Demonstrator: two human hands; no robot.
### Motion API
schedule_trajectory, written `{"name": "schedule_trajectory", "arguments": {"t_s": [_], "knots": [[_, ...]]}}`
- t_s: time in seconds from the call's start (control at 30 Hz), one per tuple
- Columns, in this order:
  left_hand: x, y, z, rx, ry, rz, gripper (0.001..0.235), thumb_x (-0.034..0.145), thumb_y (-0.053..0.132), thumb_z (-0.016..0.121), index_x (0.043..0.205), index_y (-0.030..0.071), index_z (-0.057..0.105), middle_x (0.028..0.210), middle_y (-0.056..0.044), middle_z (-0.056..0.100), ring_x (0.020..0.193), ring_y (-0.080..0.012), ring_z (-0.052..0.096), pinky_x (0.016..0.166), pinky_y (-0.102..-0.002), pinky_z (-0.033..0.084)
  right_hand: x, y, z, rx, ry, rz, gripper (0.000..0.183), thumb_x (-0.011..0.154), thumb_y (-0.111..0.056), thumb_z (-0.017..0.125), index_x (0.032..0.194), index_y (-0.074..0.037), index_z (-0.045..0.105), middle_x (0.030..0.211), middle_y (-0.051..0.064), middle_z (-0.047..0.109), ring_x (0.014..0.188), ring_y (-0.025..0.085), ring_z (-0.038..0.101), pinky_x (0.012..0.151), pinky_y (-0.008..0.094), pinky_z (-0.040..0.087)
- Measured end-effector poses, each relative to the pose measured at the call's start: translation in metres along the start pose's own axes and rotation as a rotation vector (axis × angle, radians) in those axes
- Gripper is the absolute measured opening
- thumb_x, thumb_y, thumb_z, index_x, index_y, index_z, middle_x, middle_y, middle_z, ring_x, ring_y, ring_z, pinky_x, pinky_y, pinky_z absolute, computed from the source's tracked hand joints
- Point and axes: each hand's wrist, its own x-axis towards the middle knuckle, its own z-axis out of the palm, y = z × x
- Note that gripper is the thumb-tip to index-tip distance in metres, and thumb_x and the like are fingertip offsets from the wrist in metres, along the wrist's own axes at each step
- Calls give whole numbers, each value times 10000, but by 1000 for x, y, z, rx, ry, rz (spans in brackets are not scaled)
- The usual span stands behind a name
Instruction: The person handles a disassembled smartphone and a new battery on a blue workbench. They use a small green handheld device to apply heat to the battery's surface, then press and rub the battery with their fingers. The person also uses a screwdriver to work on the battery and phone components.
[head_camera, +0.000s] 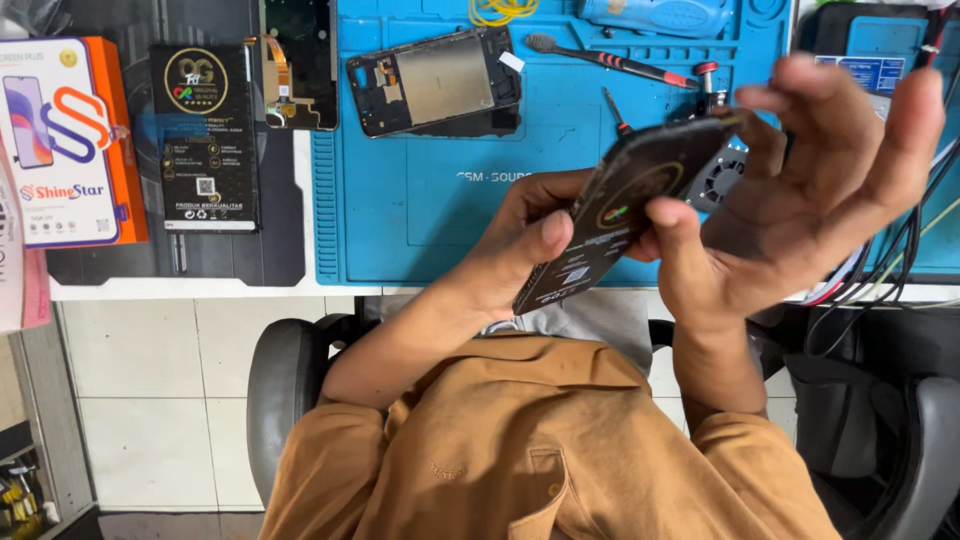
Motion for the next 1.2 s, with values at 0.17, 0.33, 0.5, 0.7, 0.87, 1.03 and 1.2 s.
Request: {"name": "schedule_trajectory", "arguments": {"t_s": [0.17, 0.33, 0.5, 0.7, 0.87, 1.03, 1.2], "knots": [[-4, -23, -7, -77, 113, 45, 775, 990, 540, 778, 1376, -99, 571, 1270, -196, 669, 1199, -253, 664, 1117, -383, 537, -22, 15, 6, -138, -30, 73, 953, 915, -214, 913, 1474, -201, 141, 1444, 64, 392, 1305, 220, 508, 1067, 371, 478], [-6, -20, -12, -179, 174, 65, 910, 999, 688, 644, 1493, -55, 466, 1356, -175, 608, 1172, -217, 598, 1098, -355, 507, -53, 20, 20, -257, -182, 122, 1230, 910, -250, 978, 1593, -271, -45, 1634, 37, 277, 1490, 205, 406, 1169, 340, 399], [-8, -15, -15, -129, 204, 75, 965, 957, 717, 633, 1487, -69, 456, 1383, -160, 600, 1214, -234, 613, 1099, -369, 502, -48, 18, 26, -314, -113, 5, 1402, 812, -291, 997, 1648, -346, -126, 1705, -3, 194, 1569, 189, 308, 1267, 355, 341], [-7, -16, -8, 8, 200, 75, 883, 970, 631, 705, 1421, -97, 487, 1329, -187, 626, 1222, -239, 616, 1119, -367, 507, -52, 25, 28, -314, 7, -2, 1377, 829, -254, 1011, 1629, -367, -105, 1716, -35, 189, 1578, 167, 339, 1281, 322, 333], [-5, -18, -22, -152, 222, 125, 847, 982, 610, 697, 1463, -63, 512, 1278, -162, 663, 1073, -196, 644, 968, -322, 546, -57, 24, 43, -164, -55, 41, 1382, 879, -298, 994, 1673, -287, -136, 1717, 38, 193, 1591, 231, 281, 1332, 363, 284], [-10, -42, -24, -133, 277, 10, 796, 1035, 608, 661, 1407, -73, 486, 1230, -140, 639, 1063, -200, 612, 901, -339, 530, -27, 32, 31, -279, 5, -5, 1361, 879, -285, 976, 1682, -269, -123, 1709, 51, 194, 1585, 230, 282, 1325, 379, 286], [-6, -21, -38, -166, 270, 168, 852, 1029, 688, 568, 1448, -53, 516, 1260, -173, 664, 1120, -222, 632, 1036, -353, 515, -41, 26, 61, -245, -175, 5, 1340, 880, -273, 957, 1691, -252, -110, 1701, 64, 194, 1579, 229, 284, 1318, 394, 288]]}}
